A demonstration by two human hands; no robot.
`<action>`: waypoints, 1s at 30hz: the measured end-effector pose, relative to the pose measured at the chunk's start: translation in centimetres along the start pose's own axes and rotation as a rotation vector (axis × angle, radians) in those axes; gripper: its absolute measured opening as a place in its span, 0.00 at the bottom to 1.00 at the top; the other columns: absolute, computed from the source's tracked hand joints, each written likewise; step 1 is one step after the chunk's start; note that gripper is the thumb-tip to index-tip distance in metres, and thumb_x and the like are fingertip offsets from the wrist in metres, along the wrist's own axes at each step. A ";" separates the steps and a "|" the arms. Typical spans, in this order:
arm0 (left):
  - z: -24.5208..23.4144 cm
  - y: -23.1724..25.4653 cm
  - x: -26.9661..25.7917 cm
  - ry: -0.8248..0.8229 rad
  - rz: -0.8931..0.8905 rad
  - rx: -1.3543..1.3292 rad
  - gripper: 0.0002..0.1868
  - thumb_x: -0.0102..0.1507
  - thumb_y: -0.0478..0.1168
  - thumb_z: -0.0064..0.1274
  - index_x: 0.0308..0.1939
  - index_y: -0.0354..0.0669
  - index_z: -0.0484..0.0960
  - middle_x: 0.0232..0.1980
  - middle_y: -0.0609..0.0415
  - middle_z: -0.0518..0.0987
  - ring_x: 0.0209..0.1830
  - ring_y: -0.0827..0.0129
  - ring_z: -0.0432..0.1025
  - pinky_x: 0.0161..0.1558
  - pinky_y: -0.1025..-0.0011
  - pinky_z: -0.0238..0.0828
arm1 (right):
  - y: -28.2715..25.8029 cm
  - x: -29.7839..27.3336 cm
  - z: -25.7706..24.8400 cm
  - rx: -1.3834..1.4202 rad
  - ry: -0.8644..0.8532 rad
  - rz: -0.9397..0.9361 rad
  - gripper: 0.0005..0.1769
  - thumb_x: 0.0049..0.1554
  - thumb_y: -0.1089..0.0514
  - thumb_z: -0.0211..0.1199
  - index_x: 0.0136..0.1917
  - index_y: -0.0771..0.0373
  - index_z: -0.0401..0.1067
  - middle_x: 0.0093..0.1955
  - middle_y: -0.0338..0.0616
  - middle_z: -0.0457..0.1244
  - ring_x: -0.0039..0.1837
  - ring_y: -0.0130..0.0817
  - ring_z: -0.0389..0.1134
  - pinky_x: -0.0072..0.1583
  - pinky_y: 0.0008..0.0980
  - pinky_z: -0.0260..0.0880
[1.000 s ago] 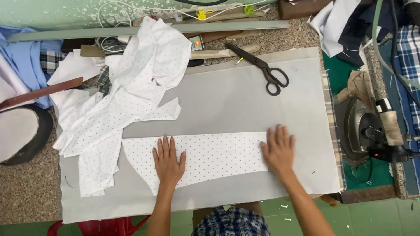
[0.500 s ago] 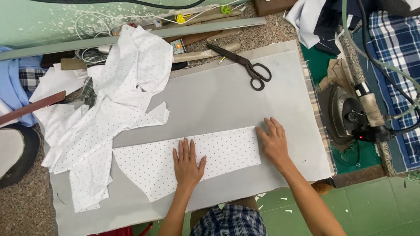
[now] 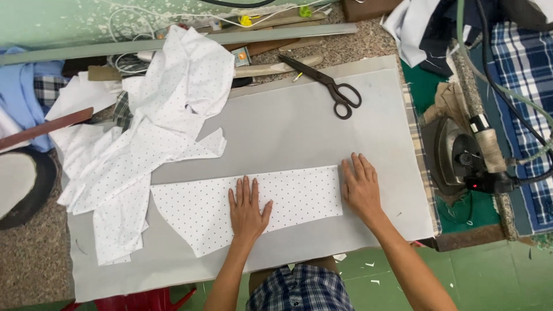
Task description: The person lays a piece of white dotted fabric on a table, smooths it, and cuts it into a specific shape using shears. After cutting, the person uses an iron to press the fabric flat on the table.
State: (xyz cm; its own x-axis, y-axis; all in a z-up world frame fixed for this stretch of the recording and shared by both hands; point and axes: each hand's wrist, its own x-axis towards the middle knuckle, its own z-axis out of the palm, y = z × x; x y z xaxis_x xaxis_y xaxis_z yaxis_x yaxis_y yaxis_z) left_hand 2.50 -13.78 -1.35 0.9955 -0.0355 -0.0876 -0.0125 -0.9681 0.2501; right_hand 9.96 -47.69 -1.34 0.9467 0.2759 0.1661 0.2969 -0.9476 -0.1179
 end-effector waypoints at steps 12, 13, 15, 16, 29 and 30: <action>0.3 2.3 -0.2 0.073 0.045 -0.051 0.36 0.72 0.59 0.34 0.79 0.45 0.56 0.83 0.41 0.50 0.84 0.49 0.40 0.77 0.42 0.27 | -13.2 -2.4 5.0 0.171 -0.065 -0.339 0.33 0.67 0.36 0.43 0.78 0.53 0.60 0.83 0.44 0.50 0.85 0.41 0.43 0.81 0.50 0.35; 0.3 2.5 -0.3 0.083 0.027 -0.050 0.36 0.72 0.59 0.34 0.79 0.45 0.56 0.83 0.41 0.50 0.84 0.49 0.40 0.77 0.42 0.27 | -11.1 -2.6 4.8 0.174 -0.063 -0.360 0.33 0.67 0.36 0.43 0.78 0.53 0.60 0.83 0.44 0.50 0.85 0.41 0.43 0.81 0.50 0.35; 0.2 2.3 -0.4 0.104 0.038 -0.092 0.35 0.71 0.58 0.36 0.79 0.45 0.58 0.83 0.42 0.53 0.83 0.50 0.43 0.77 0.42 0.27 | -7.2 -2.7 4.7 0.046 -0.108 -0.246 0.35 0.68 0.35 0.39 0.81 0.50 0.55 0.87 0.40 0.43 0.87 0.39 0.37 0.82 0.49 0.31; -0.3 2.3 -0.3 0.113 0.020 -0.083 0.35 0.71 0.58 0.36 0.79 0.45 0.58 0.83 0.42 0.53 0.83 0.50 0.43 0.77 0.42 0.27 | -5.8 -2.8 4.0 0.055 -0.103 -0.265 0.35 0.68 0.35 0.39 0.81 0.50 0.55 0.87 0.40 0.43 0.87 0.39 0.37 0.82 0.49 0.31; -1.9 -5.3 -2.1 0.162 -0.045 0.064 0.37 0.73 0.62 0.23 0.81 0.46 0.51 0.84 0.45 0.47 0.85 0.55 0.39 0.80 0.49 0.28 | -11.9 -0.7 3.3 0.231 0.044 -0.362 0.32 0.67 0.45 0.46 0.79 0.59 0.60 0.84 0.54 0.50 0.86 0.50 0.47 0.82 0.56 0.43; -2.3 -7.5 -2.5 0.243 -0.051 0.064 0.37 0.74 0.62 0.26 0.81 0.45 0.53 0.84 0.43 0.50 0.84 0.53 0.43 0.80 0.49 0.33 | -12.2 -0.7 3.2 0.189 0.079 -0.365 0.32 0.66 0.44 0.47 0.78 0.60 0.62 0.83 0.55 0.52 0.85 0.50 0.49 0.82 0.54 0.44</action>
State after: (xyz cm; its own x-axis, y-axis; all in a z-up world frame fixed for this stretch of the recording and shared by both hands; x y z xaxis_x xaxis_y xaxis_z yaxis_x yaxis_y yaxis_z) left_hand 0.36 -5.82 -0.76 0.9882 0.0670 0.1377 0.0402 -0.9811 0.1893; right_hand 6.10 -35.78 -3.16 0.7647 0.5684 0.3036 0.6360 -0.7415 -0.2136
